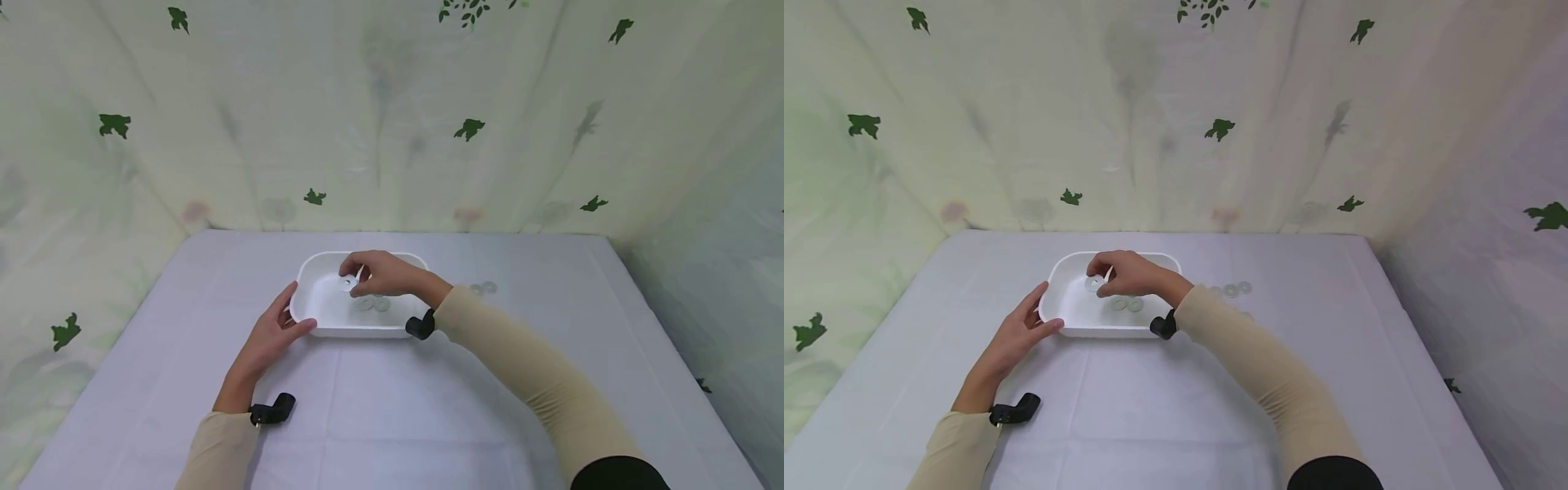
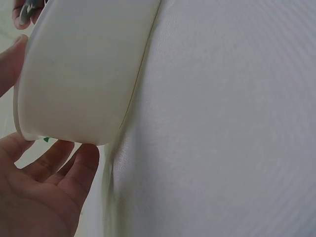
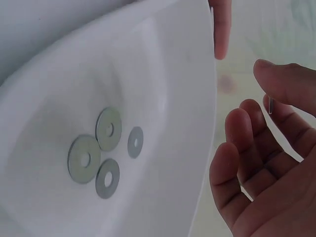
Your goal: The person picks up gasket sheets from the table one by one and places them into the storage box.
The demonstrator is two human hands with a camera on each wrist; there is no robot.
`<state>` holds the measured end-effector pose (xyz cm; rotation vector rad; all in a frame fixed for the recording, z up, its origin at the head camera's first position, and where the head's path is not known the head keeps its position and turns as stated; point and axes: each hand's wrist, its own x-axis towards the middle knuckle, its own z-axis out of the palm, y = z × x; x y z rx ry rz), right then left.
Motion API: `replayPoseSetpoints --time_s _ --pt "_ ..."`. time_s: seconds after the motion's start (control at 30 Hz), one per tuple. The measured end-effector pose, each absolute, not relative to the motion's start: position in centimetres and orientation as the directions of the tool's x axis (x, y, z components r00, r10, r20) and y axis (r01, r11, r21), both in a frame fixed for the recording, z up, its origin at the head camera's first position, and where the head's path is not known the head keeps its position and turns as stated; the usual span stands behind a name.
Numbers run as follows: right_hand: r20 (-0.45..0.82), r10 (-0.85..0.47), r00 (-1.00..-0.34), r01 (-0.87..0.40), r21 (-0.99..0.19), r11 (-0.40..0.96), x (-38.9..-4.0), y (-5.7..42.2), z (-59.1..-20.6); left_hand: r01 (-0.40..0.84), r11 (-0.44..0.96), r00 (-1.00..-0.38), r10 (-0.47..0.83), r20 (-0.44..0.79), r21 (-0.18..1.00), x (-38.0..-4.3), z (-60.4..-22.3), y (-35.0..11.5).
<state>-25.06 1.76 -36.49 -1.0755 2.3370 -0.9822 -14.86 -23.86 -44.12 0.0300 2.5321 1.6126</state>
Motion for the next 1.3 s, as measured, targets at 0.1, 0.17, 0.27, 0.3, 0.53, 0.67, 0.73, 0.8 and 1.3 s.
replayPoseSetpoints --time_s 0.1,0.17,0.27,0.3,0.53,0.67,0.73,0.8,1.3 --pt "-0.038 -0.781 -0.623 -0.514 -0.733 0.446 -25.0 1.2 -37.0 -0.055 0.41 -0.989 0.1 -0.105 0.91 -15.0 -44.1 -23.7" --pt "-0.029 -0.784 -0.62 -0.521 -0.732 0.439 -25.1 1.0 -37.2 -0.055 0.398 -0.989 0.103 -0.104 0.916 -15.0 -44.1 -23.7" --pt "-0.023 -0.784 -0.62 -0.52 -0.736 0.433 -25.1 0.8 -37.2 -0.054 0.385 -0.989 0.106 -0.102 0.921 -15.0 -43.9 -23.6" --pt "-0.021 -0.784 -0.621 -0.521 -0.736 0.433 -25.1 0.7 -37.2 -0.054 0.381 -0.989 0.107 -0.102 0.923 -15.0 -43.9 -23.6" --pt "-0.033 -0.767 -0.64 -0.505 -0.735 0.453 -25.3 0.6 -36.9 -0.045 0.383 -0.99 0.105 -0.092 0.923 -15.2 -44.1 -23.7" --pt "-0.031 -0.734 -0.678 -0.503 -0.708 0.495 -25.6 1.0 -36.7 -0.06 0.425 -0.99 0.091 -0.108 0.903 -15.3 -44.3 -23.6" --pt "-0.028 -0.722 -0.692 -0.51 -0.688 0.516 -25.8 1.5 -36.5 -0.072 0.453 -0.99 0.078 -0.12 0.888 -15.3 -44.4 -23.6" --pt "-0.023 -0.718 -0.696 -0.522 -0.671 0.527 -25.9 2.2 -36.4 -0.08 0.467 -0.99 0.068 -0.126 0.881 -15.2 -44.4 -23.6" --pt "-0.037 -0.655 -0.755 -0.532 -0.549 0.645 -24.1 13.8 -34.2 -0.063 0.463 -0.991 0.073 -0.109 0.884 -15.0 -44.6 -23.8"
